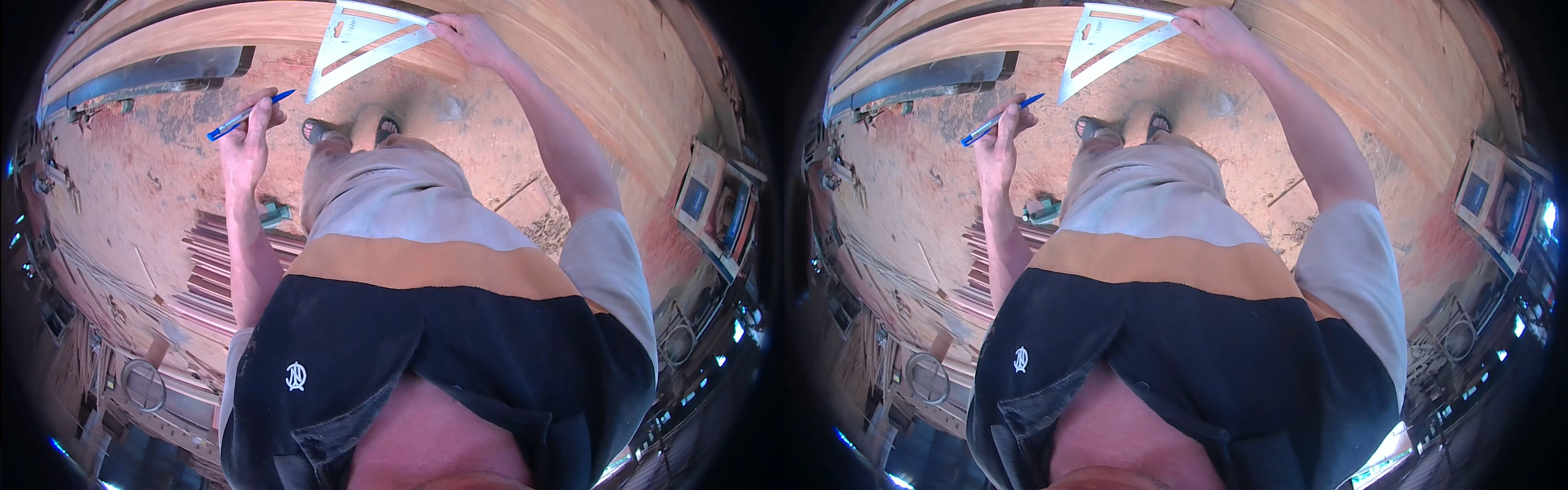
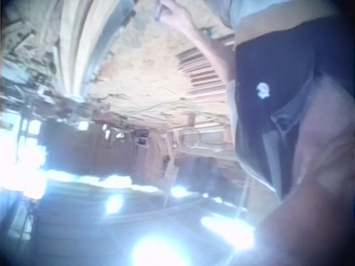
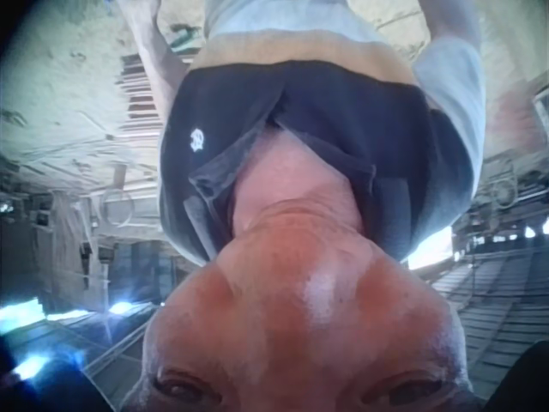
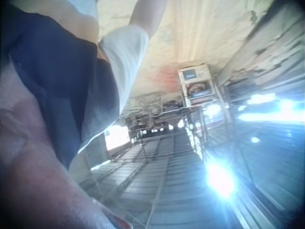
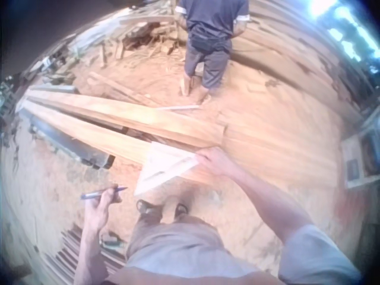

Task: The person uses a speed square and a blue marker to draw straight lines on long wooden planks. They repeatedly position the square, draw lines, and reposition the tool along the planks in a woodworking shop.

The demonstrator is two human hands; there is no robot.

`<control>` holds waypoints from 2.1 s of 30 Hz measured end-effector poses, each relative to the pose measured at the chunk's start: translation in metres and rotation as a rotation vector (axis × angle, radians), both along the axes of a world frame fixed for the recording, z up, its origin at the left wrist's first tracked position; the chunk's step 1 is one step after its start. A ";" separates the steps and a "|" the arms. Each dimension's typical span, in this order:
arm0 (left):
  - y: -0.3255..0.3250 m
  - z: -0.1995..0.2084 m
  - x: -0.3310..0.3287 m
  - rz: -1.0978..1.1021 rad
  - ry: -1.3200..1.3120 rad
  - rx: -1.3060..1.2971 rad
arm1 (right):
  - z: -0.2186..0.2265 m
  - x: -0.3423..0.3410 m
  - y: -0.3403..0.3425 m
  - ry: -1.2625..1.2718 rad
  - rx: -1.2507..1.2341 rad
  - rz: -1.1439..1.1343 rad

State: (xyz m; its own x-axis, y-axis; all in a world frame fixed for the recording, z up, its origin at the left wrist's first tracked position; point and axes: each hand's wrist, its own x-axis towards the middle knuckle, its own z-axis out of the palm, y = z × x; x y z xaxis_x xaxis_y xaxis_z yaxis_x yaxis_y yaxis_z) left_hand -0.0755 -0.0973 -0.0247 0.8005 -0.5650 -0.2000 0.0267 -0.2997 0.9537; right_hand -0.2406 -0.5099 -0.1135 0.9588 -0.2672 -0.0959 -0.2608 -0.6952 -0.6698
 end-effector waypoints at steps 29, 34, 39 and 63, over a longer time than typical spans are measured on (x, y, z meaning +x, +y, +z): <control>-0.182 -0.020 -0.066 -0.631 -0.589 -0.046 | 0.026 0.006 -0.010 0.109 0.024 0.135; -0.203 -0.035 -0.074 -0.654 -0.761 -0.011 | 0.020 0.016 -0.023 0.202 0.017 0.177; -0.201 -0.035 -0.076 -0.653 -0.876 0.042 | 0.012 0.038 -0.036 0.194 -0.153 0.318; -0.200 -0.010 -0.080 -0.531 -0.631 0.061 | 0.021 0.051 -0.043 0.235 -0.139 0.439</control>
State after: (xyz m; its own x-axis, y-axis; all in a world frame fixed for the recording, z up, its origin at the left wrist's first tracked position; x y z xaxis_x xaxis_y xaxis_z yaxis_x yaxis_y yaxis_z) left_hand -0.1550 -0.2976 -0.0351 0.4019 -0.9024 0.1552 -0.6681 -0.1731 0.7237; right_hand -0.1899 -0.5526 -0.0920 0.9403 0.1301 -0.3145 -0.0567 -0.8513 -0.5216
